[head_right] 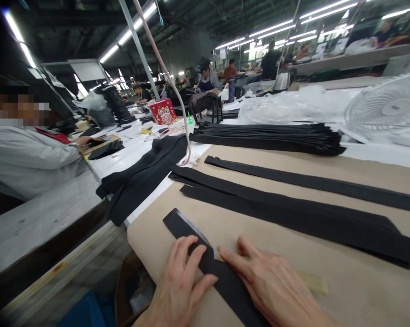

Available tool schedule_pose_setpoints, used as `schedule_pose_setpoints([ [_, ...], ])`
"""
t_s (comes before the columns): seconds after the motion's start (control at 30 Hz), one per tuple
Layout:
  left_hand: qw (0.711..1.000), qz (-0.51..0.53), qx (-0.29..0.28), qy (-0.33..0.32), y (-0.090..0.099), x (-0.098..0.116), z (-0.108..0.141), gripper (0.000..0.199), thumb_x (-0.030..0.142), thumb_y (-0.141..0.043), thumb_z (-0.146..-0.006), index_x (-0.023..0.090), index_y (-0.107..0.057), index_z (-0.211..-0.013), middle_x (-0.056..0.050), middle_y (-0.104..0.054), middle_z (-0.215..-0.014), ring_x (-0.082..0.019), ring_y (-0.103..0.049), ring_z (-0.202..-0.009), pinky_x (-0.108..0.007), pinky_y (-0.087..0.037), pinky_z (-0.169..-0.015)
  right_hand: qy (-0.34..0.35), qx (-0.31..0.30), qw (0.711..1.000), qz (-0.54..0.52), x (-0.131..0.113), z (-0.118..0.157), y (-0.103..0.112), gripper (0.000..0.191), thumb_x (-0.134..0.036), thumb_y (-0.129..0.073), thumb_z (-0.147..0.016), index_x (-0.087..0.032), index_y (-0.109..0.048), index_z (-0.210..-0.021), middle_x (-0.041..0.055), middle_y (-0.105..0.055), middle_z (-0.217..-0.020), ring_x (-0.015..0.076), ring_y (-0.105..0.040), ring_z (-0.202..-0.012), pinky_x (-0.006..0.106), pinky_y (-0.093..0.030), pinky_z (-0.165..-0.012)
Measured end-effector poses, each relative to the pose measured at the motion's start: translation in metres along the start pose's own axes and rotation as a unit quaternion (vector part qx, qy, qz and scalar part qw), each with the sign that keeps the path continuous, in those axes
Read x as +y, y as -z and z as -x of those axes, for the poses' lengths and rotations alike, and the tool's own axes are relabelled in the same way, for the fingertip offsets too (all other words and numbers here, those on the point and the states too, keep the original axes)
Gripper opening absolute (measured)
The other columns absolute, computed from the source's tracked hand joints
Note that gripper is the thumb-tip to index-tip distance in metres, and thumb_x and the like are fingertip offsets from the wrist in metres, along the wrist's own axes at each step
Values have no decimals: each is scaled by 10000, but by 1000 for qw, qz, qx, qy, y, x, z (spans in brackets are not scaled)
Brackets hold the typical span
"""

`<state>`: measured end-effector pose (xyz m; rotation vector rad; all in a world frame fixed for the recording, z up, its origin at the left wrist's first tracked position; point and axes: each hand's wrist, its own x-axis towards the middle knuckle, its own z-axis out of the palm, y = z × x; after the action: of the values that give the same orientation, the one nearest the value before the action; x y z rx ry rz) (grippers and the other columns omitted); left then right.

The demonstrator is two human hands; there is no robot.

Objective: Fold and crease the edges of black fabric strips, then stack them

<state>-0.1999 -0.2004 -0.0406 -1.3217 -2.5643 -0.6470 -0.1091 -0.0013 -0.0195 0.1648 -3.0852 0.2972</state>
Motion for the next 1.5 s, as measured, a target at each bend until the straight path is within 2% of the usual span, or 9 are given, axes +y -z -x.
schedule_pose_setpoints([
  [0.1,1000,-13,-2,-5,5,-7,-2,536,325,-783,-731,166,-558,-1191,-170,-511,-1275,-377,-492,-1193,-554,-522,-920,2,-9,1000,-9,-2,-7,-1,524,-99,-384,-905,-346,-482,-1357,62,-568,-1006,176,-659,-655,276,-519,-573],
  [0.2,1000,8,-22,-8,12,-13,-9,333,171,-688,-807,197,-583,-1122,-104,-560,-1200,-290,-540,-1132,-470,-537,-921,-3,-14,1000,-11,-4,-16,-2,518,-110,-342,-922,-346,-473,-1364,70,-564,-1030,186,-663,-651,300,-529,-578],
  [0.33,997,53,-39,29,20,-21,-19,352,33,-606,-818,182,-568,-1135,-67,-579,-1144,-210,-566,-1064,-360,-549,-898,-6,-10,1000,-18,-6,-29,-6,509,-119,-300,-938,-349,-491,-1350,61,-567,-997,171,-650,-602,289,-517,-572],
  [0.47,994,74,-38,68,24,-31,-23,376,149,-712,-791,173,-571,-1138,-93,-541,-1192,-245,-523,-1144,-410,-514,-962,-1,-2,1000,-22,-7,-37,-8,522,-120,-291,-931,-364,-484,-1349,59,-557,-1002,171,-643,-575,285,-492,-534],
  [0.6,995,73,-40,60,24,-41,-24,454,254,-762,-765,164,-564,-1164,-117,-526,-1239,-288,-496,-1192,-472,-492,-991,-5,-1,1000,-29,-11,-46,-8,466,-161,-305,-959,-369,-481,-1338,55,-549,-1007,176,-654,-610,279,-472,-533],
  [0.77,994,85,-46,48,25,-54,-26,304,68,-575,-860,168,-569,-1147,-81,-572,-1185,-223,-533,-1135,-408,-497,-986,-2,-14,999,-33,-16,-63,-7,465,-142,-311,-957,-361,-476,-1332,42,-538,-991,167,-651,-608,272,-437,-528],
  [0.87,992,91,-58,60,28,-62,-29,274,88,-601,-853,205,-598,-1101,-73,-543,-1229,-237,-498,-1187,-431,-469,-1020,-12,-34,999,-27,-18,-75,-8,453,-148,-319,-965,-370,-467,-1332,39,-523,-1001,186,-654,-612,292,-434,-531],
  [1.1,983,135,-71,103,32,-74,-30,407,220,-695,-823,185,-556,-1204,-99,-510,-1299,-255,-454,-1245,-434,-429,-1065,-26,-34,999,-26,-25,-96,-11,418,-176,-353,-993,-379,-440,-1348,36,-500,-1034,192,-656,-653,305,-425,-559],
  [1.5,973,168,-78,137,30,-79,-31,548,251,-751,-775,174,-508,-1259,-102,-497,-1296,-247,-441,-1248,-422,-388,-1095,-29,-15,999,4,-45,-134,-9,399,-129,-421,-965,-364,-477,-1283,21,-499,-989,164,-628,-587,281,-248,-474],
])
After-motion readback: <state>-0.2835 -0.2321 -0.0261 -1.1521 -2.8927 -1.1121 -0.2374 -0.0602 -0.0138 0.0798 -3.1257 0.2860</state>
